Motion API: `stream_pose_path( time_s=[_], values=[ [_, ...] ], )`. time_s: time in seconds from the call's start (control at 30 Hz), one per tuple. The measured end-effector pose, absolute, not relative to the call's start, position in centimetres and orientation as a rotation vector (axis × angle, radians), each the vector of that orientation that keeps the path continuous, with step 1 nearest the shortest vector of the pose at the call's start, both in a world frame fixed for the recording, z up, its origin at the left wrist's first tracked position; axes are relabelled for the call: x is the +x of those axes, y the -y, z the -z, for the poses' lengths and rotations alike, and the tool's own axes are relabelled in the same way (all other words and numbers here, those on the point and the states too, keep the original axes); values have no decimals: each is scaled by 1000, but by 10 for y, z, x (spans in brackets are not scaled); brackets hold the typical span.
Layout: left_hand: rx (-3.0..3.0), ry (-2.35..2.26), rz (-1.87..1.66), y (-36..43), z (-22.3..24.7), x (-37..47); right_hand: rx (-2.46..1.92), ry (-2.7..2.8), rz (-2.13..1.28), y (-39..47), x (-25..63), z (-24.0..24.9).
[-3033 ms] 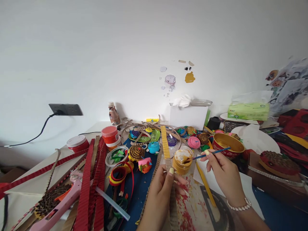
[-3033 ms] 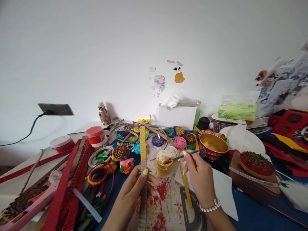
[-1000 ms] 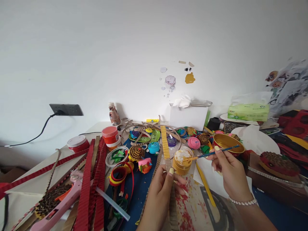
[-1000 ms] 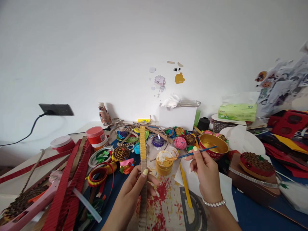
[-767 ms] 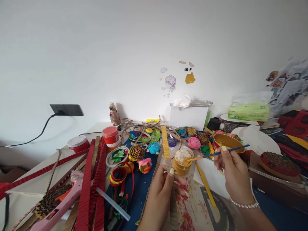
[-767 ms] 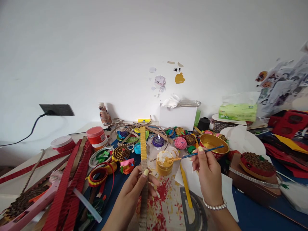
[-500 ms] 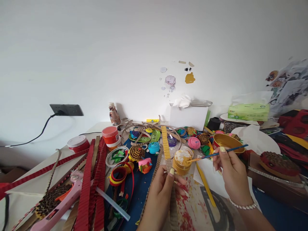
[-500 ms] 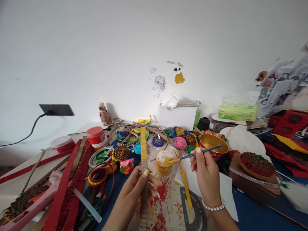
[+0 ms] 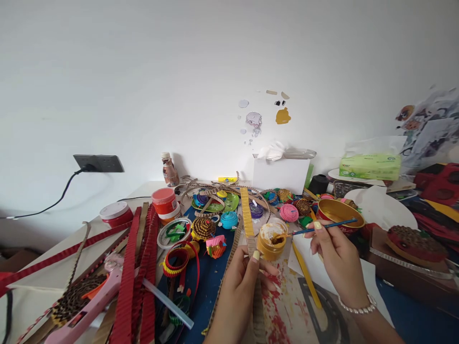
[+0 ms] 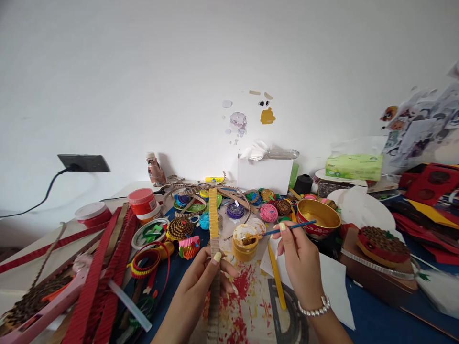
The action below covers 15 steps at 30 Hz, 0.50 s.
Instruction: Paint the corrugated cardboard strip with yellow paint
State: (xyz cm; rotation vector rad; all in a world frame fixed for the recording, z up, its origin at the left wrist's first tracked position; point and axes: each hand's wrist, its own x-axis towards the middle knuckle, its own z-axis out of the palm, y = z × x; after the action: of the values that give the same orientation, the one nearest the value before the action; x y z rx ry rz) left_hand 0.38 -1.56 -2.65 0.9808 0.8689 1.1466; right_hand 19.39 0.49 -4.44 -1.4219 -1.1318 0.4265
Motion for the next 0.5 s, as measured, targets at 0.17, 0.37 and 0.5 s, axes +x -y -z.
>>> stream_pose_path(
  time_s=[0.17, 0.37, 0.5],
  values=[
    [966, -870, -1137, 16, 25, 4, -1442, 1159, -412, -3, 194, 45],
    [971, -889, -1131, 16, 24, 3, -1444, 1185, -390, -3, 192, 42],
    [969, -882, -1137, 17, 25, 4, -1439, 1200, -385, -2, 191, 41]
  ],
)
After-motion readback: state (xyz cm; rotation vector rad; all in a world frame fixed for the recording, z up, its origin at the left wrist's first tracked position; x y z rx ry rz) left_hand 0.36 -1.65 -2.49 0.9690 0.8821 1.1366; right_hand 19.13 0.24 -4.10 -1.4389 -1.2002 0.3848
